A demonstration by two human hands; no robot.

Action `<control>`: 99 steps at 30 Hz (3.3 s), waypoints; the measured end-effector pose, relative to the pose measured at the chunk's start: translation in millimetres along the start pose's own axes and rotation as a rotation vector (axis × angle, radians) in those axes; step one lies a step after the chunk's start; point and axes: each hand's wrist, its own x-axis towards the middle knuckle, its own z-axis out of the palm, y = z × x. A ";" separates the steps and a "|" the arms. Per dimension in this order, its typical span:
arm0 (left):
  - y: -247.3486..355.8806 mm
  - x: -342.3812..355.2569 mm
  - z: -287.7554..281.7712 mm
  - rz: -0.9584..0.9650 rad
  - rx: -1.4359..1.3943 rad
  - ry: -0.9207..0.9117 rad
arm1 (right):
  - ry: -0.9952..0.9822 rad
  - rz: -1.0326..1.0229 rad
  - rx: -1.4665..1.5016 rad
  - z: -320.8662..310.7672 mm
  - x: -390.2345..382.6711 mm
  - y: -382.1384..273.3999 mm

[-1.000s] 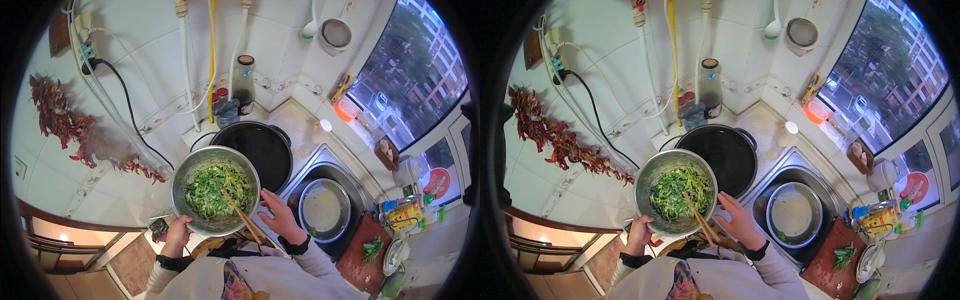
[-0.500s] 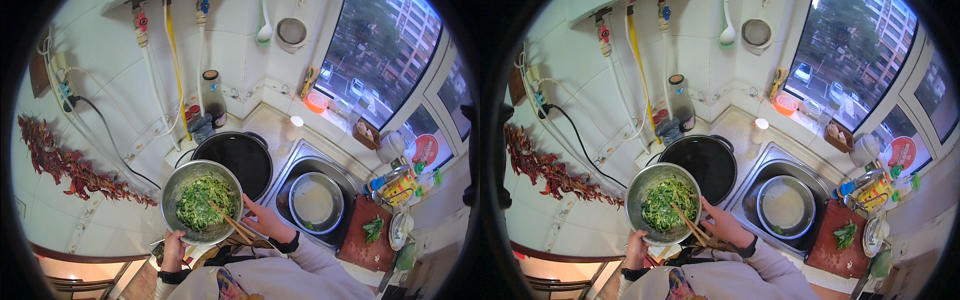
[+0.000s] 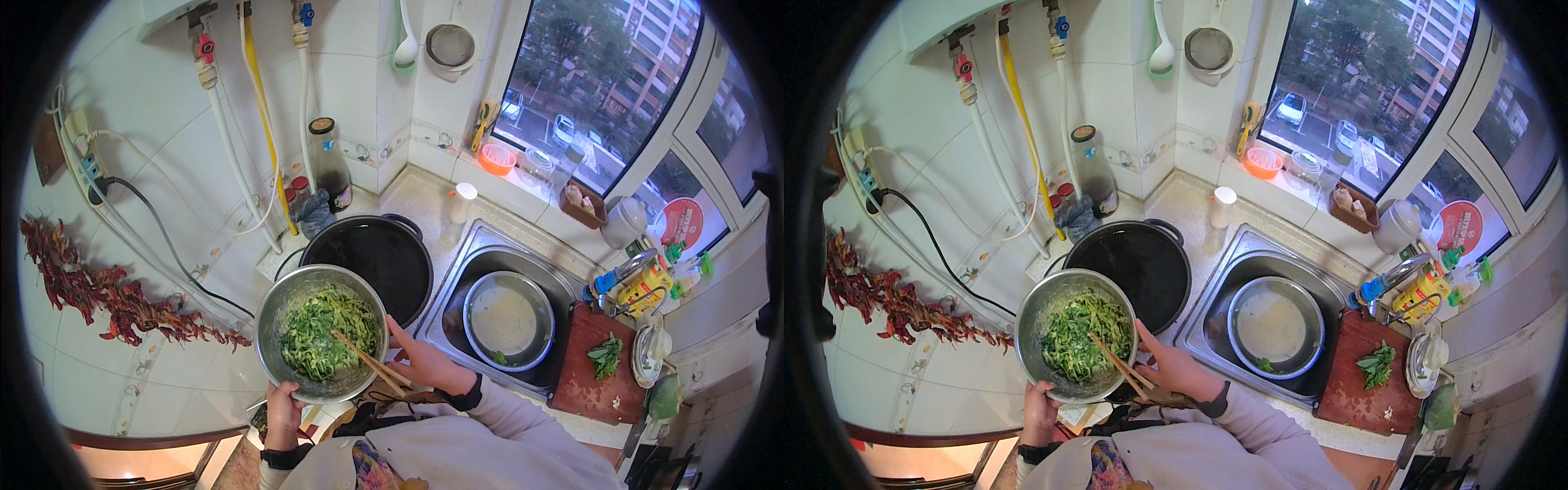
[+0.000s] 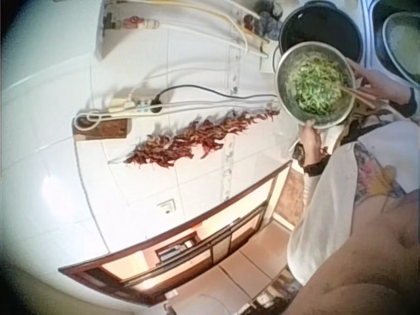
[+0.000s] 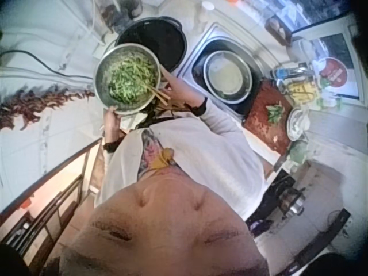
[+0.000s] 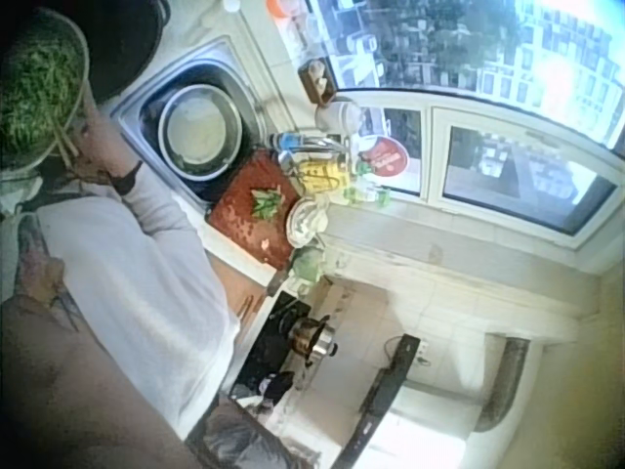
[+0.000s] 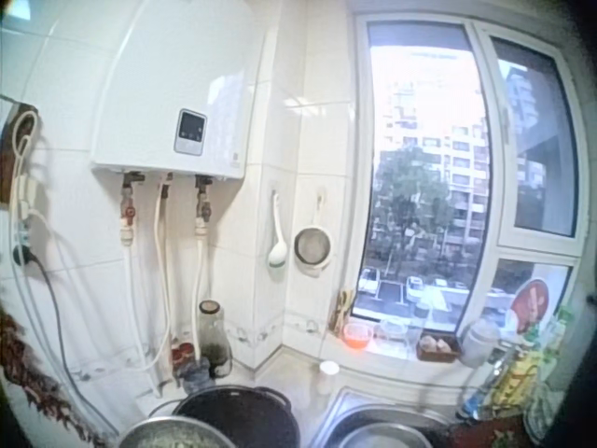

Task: The person plugs in an electric griddle, then mixes chopped green vegetables in a metal bowl with chopsticks. They pour oil into the griddle and transfer portions of the vegetable mixture onto the hot surface to cook.

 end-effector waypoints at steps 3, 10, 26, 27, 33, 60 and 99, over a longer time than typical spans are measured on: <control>-2.1 0.9 -3.5 0.003 -0.017 -0.014 | -0.005 0.003 0.017 1.1 -0.2 -0.9; -2.9 0.2 -5.1 -0.003 -0.020 -0.034 | -0.015 0.037 0.003 -0.2 -0.6 -4.3; 2.2 -1.5 -1.7 -0.046 -0.019 -0.041 | 0.429 -0.264 -0.870 -70.7 107.4 37.7; 1.8 -1.4 -1.5 -0.042 -0.017 -0.013 | 0.425 -0.318 -0.884 -71.1 120.0 43.9; 3.9 -5.5 6.0 -0.010 -0.015 0.012 | 0.130 -0.174 -0.911 -45.6 158.4 80.8; 4.5 1.7 -5.1 -0.063 0.041 -0.010 | 0.055 -0.032 -0.697 -31.9 157.8 82.8; 7.9 -12.2 14.1 -0.025 -0.049 0.025 | 0.070 -0.063 -0.734 -27.8 151.9 84.8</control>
